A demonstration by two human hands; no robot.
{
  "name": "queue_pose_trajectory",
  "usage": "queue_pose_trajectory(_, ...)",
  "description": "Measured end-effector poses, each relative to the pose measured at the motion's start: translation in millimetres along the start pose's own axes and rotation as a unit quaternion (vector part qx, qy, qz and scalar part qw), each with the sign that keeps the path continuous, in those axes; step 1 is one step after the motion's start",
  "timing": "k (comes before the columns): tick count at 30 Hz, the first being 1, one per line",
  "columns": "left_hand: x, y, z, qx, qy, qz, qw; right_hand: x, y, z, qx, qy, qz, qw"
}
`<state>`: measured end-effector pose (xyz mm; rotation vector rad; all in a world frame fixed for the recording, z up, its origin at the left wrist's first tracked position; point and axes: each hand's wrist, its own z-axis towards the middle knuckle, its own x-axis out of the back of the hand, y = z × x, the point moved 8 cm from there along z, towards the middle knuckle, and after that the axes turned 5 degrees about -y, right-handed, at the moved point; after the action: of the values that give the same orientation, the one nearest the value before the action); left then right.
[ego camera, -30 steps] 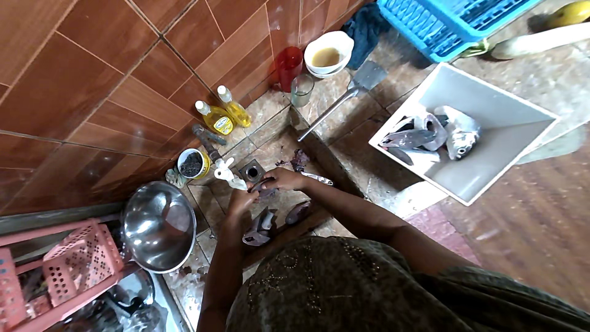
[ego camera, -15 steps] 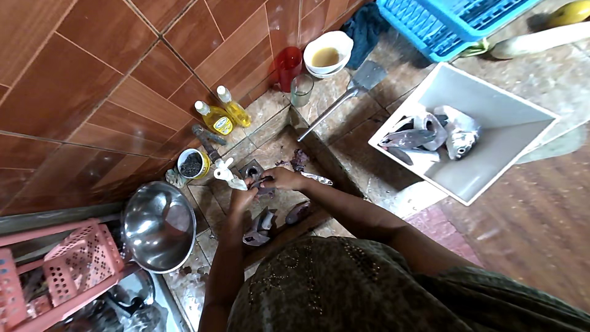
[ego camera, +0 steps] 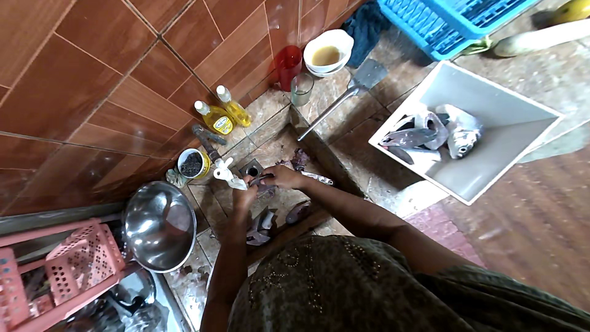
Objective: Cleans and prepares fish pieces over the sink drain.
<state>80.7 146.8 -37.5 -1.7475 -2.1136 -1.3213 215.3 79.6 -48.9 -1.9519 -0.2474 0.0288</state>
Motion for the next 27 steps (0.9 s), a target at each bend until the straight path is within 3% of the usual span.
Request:
queue_pose_trajectory(3, 0.0, 4.7, -4.2, -0.011, -0.018, -0.023, 1.0, 3.4, 2.3, -3.7, -0.002, 0.0, 0.028, 1.0)
queue_pose_trajectory(8, 0.9, 6.4, -12.6, -0.008, -0.054, -0.173, 0.983, 9.7, 7.4, -7.6, -0.008, 0.014, 0.039, 0.999)
queue_pose_trajectory(23, -3.8, -8.0, 7.2, -0.012, -0.033, -0.037, 0.999, -9.3, 0.7, -2.3, 0.003, 0.014, 0.018, 1.0)
queue_pose_trajectory(27, -0.2, -1.7, -2.5, -0.009, -0.017, -0.073, 0.997, -4.3, 1.7, -3.8, -0.005, 0.033, 0.014, 0.999)
